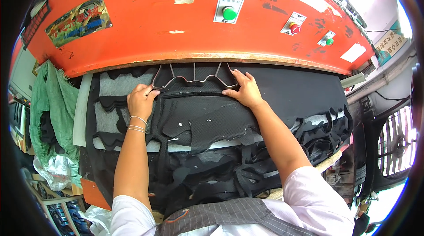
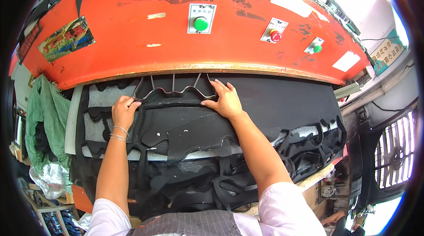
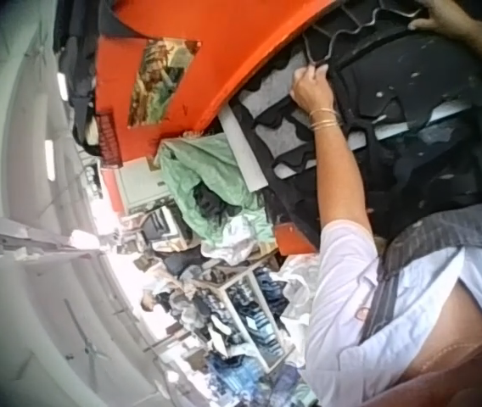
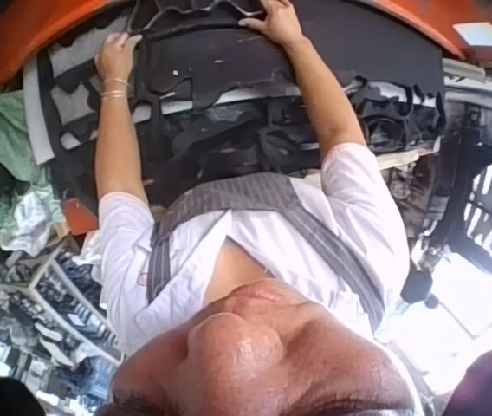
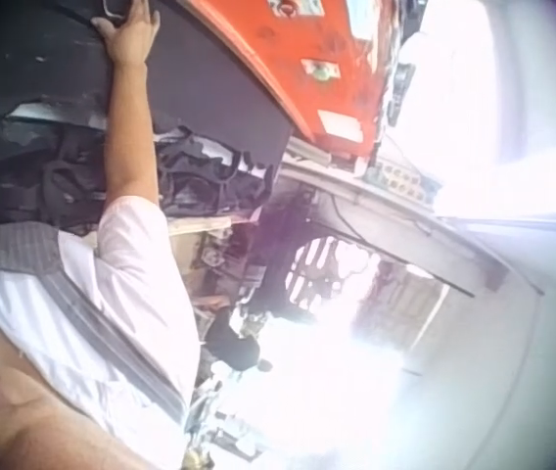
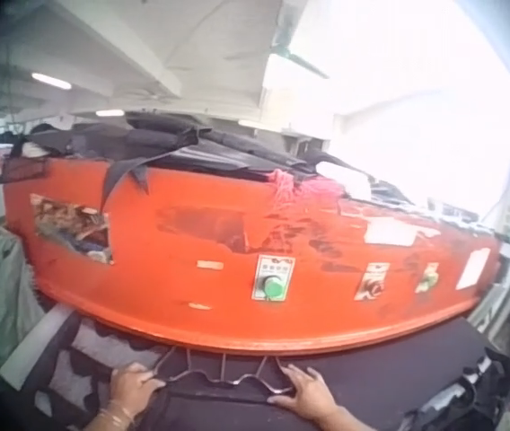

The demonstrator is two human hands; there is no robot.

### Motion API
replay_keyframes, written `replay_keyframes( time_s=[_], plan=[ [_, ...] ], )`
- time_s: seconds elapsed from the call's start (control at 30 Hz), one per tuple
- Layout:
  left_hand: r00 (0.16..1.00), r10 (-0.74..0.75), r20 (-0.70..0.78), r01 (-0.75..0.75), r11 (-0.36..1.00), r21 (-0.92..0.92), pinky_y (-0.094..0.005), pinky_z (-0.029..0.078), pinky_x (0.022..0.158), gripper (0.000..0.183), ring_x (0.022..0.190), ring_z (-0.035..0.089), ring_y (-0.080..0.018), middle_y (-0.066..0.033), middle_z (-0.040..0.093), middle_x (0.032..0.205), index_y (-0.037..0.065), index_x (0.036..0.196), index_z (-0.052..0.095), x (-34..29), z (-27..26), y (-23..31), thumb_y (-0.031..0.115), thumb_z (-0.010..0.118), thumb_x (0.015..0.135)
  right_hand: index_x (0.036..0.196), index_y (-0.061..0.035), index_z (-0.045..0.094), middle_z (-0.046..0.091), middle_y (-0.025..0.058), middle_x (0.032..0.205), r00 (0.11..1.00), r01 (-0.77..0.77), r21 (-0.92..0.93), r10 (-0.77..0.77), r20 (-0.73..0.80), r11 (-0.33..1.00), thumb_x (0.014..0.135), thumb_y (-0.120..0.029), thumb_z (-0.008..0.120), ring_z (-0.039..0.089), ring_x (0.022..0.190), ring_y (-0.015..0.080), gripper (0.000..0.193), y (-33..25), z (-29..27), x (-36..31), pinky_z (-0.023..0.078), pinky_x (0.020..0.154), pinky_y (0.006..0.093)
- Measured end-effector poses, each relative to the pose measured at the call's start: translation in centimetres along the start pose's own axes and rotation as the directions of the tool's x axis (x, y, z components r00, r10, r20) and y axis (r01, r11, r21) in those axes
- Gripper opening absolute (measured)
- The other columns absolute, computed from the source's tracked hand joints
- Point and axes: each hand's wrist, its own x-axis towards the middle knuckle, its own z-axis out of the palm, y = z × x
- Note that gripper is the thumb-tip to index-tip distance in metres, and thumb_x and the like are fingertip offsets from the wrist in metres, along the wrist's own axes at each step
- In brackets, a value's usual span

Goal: Operating a hydraulic press to die-cut fabric or synthetic materials for shoe manufacturing.

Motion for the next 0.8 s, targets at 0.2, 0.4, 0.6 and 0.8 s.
replay_keyframes(
  time_s=[0.2, 0.4, 0.6, 0.8],
  plan=[
    [0.958, 0.098, -0.269, -0.109, 0.994, -0.026, -0.0391, 0.045, 0.083, 0.027, 0.089, 0.061, -0.0293, -0.0112, 0.065, 0.09, 0.005, 0.097, 0.071, 1.6, -0.5, -0.8, 0.025, 0.072, 0.079, 0.124, 0.0007, 0.056, 0.056, 0.0218, 0.128, 0.971, -0.203, 0.282, 0.229, -0.062, 0.938, 0.071, -0.046, 0.077, 0.051, 0.122, 0.0344, 0.074, 0.6, -3.0, 0.1, 0.039, 0.103, 0.0421],
    [0.984, 0.172, -0.035, -0.172, 0.9, -0.4, -0.0322, 0.05, 0.07, 0.025, 0.077, 0.064, -0.0252, -0.0129, 0.065, 0.088, 0.003, 0.097, 0.069, 6.5, 0.3, 13.6, 0.024, 0.068, 0.084, 0.131, 0.0065, 0.046, 0.049, 0.0206, 0.133, 0.359, 0.033, 0.453, 0.412, -0.837, 0.891, 0.097, -0.028, 0.052, 0.044, 0.125, 0.0266, 0.049, 10.3, -15.9, 3.7, 0.031, 0.107, 0.0353],
    [0.895, 0.446, 0.021, -0.367, 0.762, -0.534, -0.0325, 0.049, 0.057, 0.024, 0.058, 0.062, -0.0251, -0.0122, 0.065, 0.067, 0.004, 0.082, 0.071, 10.7, 0.2, 26.3, 0.027, 0.066, 0.085, 0.143, 0.0046, 0.03, 0.02, 0.0292, 0.15, 0.062, -0.223, 0.337, 0.359, -0.931, 0.915, 0.097, -0.049, 0.038, 0.014, 0.143, 0.0388, 0.071, 18.7, -22.9, 8.4, 0.013, 0.114, 0.0489],
    [0.881, 0.452, 0.138, -0.421, 0.884, -0.205, -0.0314, 0.048, 0.051, 0.041, 0.049, 0.063, -0.0192, -0.0109, 0.056, 0.051, 0.001, 0.062, 0.061, 16.0, 1.6, 25.5, 0.031, 0.06, 0.09, 0.146, 0.0025, 0.022, 0.009, 0.0309, 0.152, 0.188, -0.267, 0.325, 0.379, -0.906, 0.907, 0.097, -0.055, 0.031, 0.006, 0.143, 0.0416, 0.076, 19.6, -22.2, 10.1, 0.008, 0.114, 0.0532]
  ],
)
